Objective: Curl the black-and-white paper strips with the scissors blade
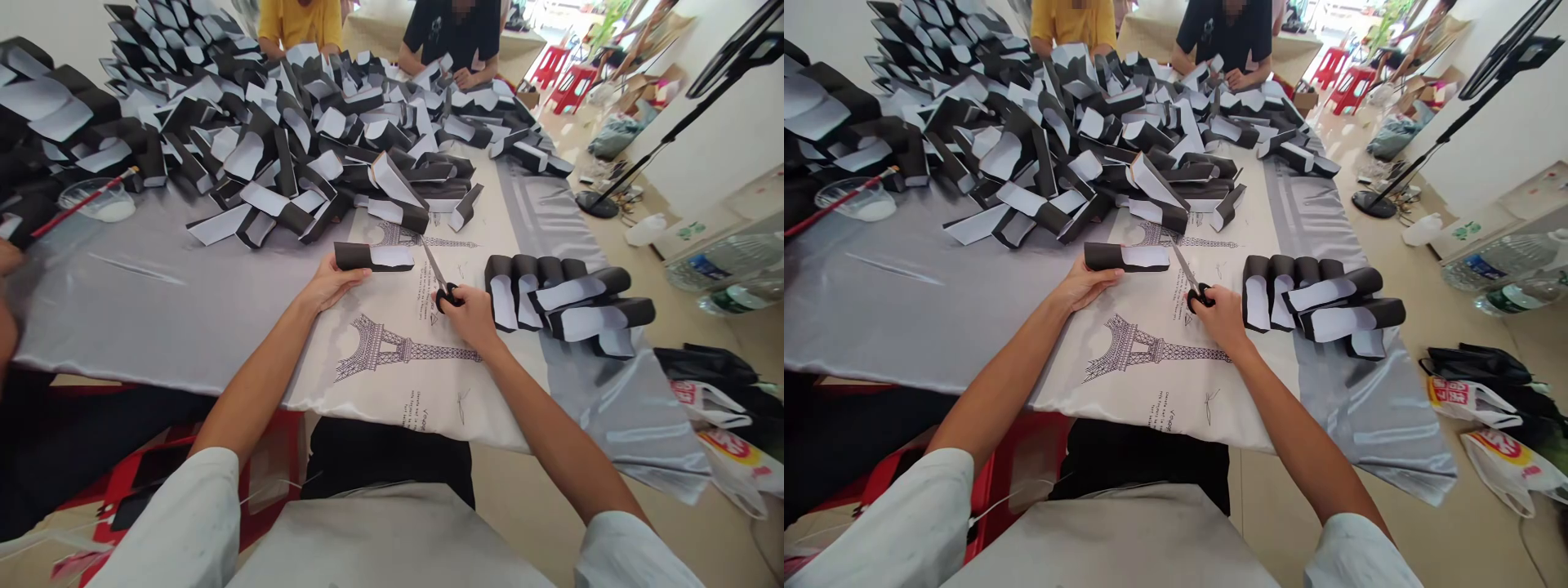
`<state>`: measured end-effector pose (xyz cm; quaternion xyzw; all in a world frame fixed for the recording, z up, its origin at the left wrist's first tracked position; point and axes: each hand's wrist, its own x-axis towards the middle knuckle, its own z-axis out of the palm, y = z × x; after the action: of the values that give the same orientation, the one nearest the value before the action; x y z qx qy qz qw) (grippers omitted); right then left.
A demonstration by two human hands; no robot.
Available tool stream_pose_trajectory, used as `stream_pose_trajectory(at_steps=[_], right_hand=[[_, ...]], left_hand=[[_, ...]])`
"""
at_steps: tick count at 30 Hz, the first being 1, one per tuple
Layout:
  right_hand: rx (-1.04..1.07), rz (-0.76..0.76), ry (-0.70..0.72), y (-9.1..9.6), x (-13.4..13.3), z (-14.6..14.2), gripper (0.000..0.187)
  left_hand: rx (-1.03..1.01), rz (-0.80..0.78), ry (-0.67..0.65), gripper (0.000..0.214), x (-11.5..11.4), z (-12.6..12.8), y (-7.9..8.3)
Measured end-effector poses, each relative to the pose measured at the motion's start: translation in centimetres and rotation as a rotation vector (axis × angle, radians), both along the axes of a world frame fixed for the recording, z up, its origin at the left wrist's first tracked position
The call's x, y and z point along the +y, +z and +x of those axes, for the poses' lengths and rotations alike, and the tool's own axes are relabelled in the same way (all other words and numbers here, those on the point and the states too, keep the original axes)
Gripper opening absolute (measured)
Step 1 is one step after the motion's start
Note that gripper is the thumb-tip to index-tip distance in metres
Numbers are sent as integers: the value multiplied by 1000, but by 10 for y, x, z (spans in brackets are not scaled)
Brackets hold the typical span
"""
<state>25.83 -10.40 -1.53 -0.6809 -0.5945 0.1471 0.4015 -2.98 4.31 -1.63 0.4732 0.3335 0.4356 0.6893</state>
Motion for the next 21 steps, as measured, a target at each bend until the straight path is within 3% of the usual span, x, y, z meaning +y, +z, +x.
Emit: stream_pose_trajectory(at_steps=[8,13,21], right_hand=[[-11,-12,-6,0,-2,-5,50],[-77,-33,-12,0,0,1,63],[-126,-145,-49,7,-8,-9,48]], left_hand=[[-5,-17,1,65,-1,1,2],[-19,-17,-3,63,-3,2,3],[17,-20,4,68,-4,3,4]])
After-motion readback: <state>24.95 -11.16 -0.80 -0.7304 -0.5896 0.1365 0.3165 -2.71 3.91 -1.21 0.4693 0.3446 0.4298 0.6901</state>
